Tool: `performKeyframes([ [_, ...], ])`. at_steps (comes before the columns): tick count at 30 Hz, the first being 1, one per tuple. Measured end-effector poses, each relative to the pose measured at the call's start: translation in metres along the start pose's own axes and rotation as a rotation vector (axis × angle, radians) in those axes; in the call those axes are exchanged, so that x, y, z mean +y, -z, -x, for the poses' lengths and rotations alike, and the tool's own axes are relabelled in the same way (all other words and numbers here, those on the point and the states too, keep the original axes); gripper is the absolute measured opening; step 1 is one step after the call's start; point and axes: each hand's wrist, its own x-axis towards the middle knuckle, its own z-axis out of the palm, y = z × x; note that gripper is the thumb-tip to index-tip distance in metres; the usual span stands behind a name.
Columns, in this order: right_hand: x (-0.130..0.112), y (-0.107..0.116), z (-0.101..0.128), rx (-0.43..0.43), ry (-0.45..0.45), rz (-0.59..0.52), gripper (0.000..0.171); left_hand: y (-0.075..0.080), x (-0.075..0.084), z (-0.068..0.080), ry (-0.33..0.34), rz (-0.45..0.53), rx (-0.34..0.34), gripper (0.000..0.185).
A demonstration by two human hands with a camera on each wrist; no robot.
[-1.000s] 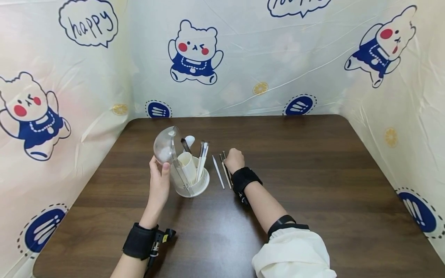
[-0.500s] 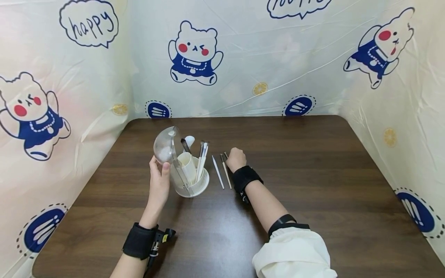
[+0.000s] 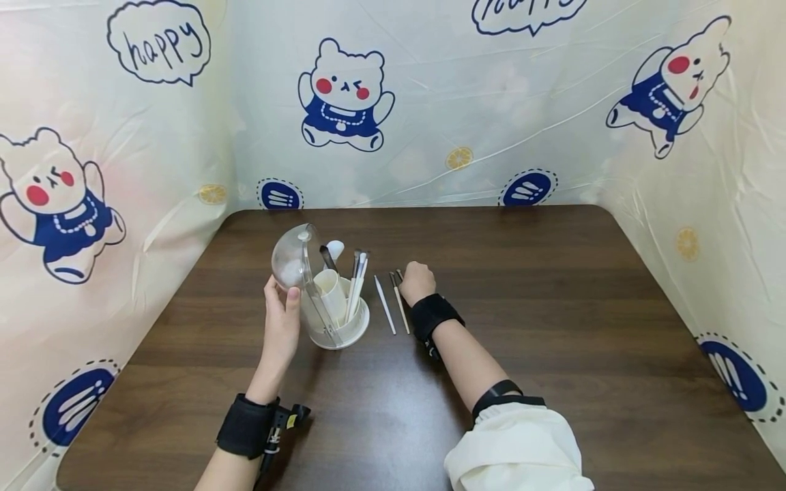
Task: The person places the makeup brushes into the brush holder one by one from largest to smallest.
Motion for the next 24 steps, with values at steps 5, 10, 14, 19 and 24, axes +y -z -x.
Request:
performKeyframes([
  [5,0.0,-0.001,-0.001,-0.004,0.007,0.017,0.047,0.0,0.0,0.0,0.002,0.003,0.0,0.101],
  [10,0.002,0.0,-0.003,-0.002,-0.019,0.0,0.041,0.0,0.0,0.0,-0.002,0.005,0.003,0.1],
  [14,0.004,0.002,-0.005,0.006,-0.044,-0.01,0.036,0.0,0.0,0.0,-0.005,0.0,0.004,0.099],
  [19,0.004,0.012,-0.006,-0.019,-0.077,-0.066,0.035,0.0,0.0,0.0,0.002,-0.009,0.002,0.101],
  [24,-0.002,0.029,-0.006,-0.038,-0.096,-0.163,0.035,0.0,0.0,0.0,0.003,-0.006,0.0,0.101],
])
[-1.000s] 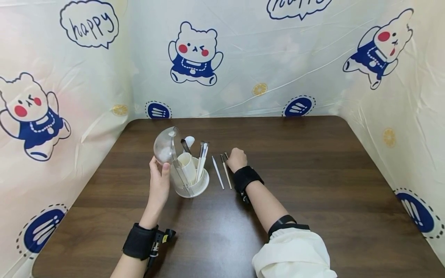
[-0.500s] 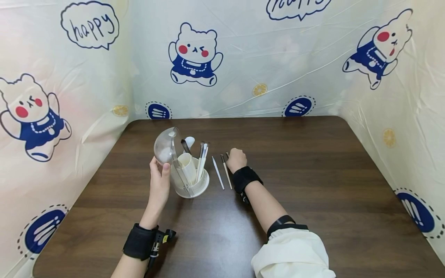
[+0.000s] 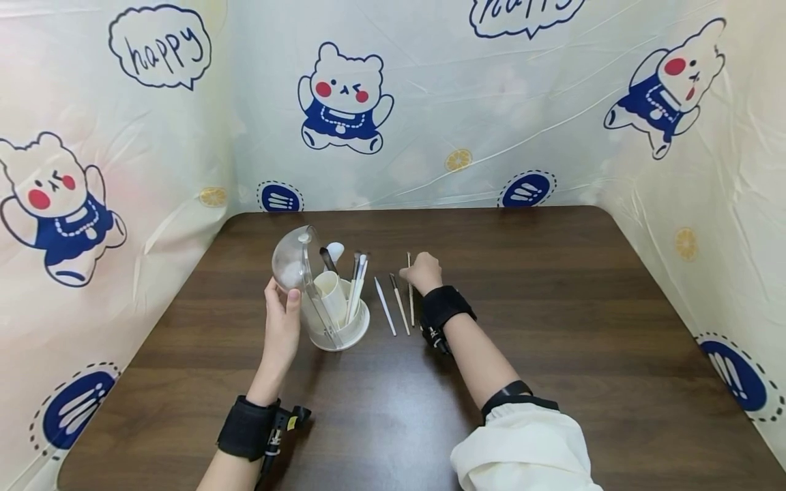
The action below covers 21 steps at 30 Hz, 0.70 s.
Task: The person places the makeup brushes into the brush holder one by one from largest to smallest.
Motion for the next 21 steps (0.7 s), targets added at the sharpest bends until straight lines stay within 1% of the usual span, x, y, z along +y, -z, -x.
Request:
performKeyframes([
  [4,-0.009,0.011,0.002,0.0,0.014,-0.106,0.036,0.0,-0.001,0.0,0.0,0.002,-0.002,0.1],
  [10,-0.026,0.025,0.011,0.021,0.09,-0.218,0.024,0.0,-0.001,0.0,-0.002,-0.002,-0.001,0.099],
  [15,-0.039,0.032,0.021,0.02,0.136,-0.305,0.021,0.0,0.0,0.001,0.004,-0.002,-0.003,0.1],
  [18,-0.048,0.033,0.028,0.007,0.157,-0.361,0.021,0.0,0.0,0.001,0.005,-0.005,-0.002,0.1],
  [21,-0.056,0.03,0.036,-0.04,0.177,-0.415,0.019,0.0,0.001,0.0,0.006,-0.008,-0.002,0.101],
])
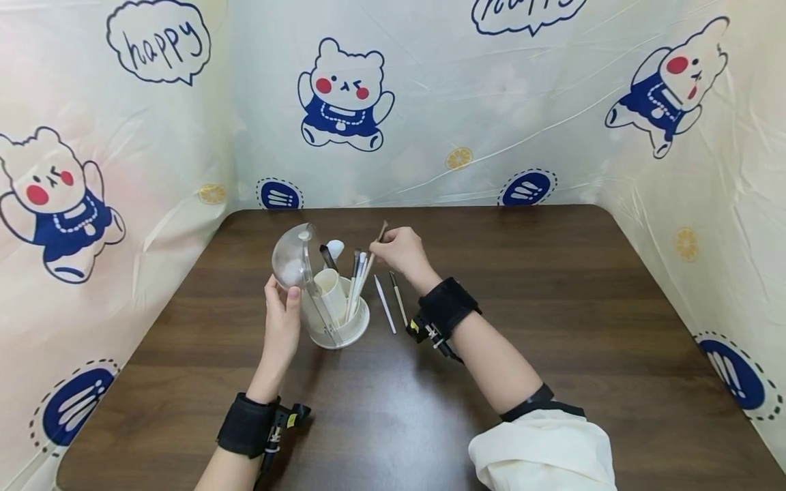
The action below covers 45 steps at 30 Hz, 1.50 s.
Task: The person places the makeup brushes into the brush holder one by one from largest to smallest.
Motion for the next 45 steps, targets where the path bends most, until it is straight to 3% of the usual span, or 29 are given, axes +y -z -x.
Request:
performKeyframes([
  [9,0.014,-0.028,0.005,-0.043,-0.005,0.058,0.016,0.001,-0.001,0.0,0.008,-0.001,-0.01,0.1],
  [19,0.028,-0.043,0.006,-0.086,-0.029,0.076,0.018,0.002,-0.002,0.0,-0.007,0.004,0.0,0.099],
  [33,0.034,-0.044,0.007,-0.072,-0.013,0.139,0.031,0.001,-0.003,0.0,-0.005,0.009,-0.002,0.1],
  [45,0.035,-0.045,0.007,-0.085,-0.022,0.102,0.033,0.001,-0.002,0.0,-0.013,0.02,-0.002,0.099],
])
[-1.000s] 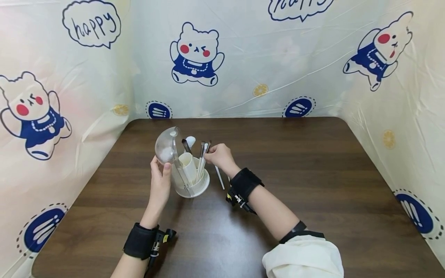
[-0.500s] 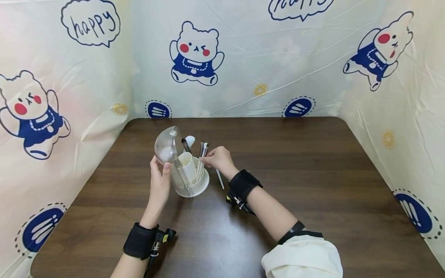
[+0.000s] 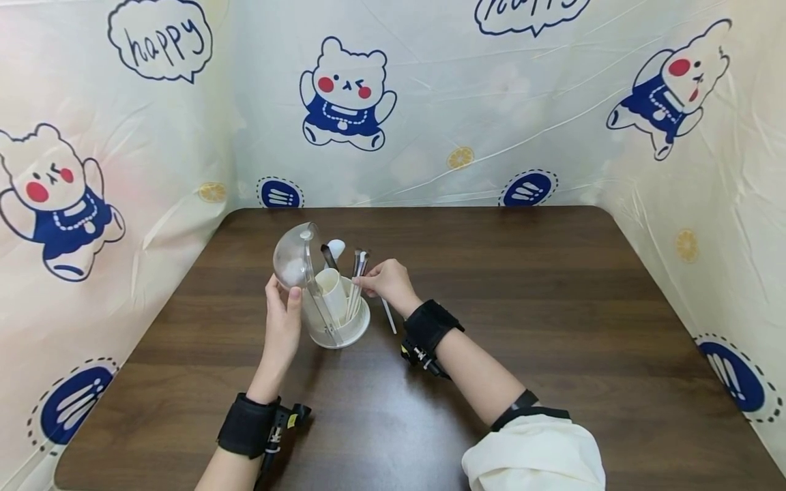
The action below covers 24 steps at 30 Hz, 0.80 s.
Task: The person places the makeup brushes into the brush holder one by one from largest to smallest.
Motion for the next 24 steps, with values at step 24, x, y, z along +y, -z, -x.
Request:
performKeyframes([
  [24,0.045,0.024,-0.026,0.17,-0.123,0.237,0.033,0.0,0.0,0.0,0.01,0.0,-0.009,0.099],
])
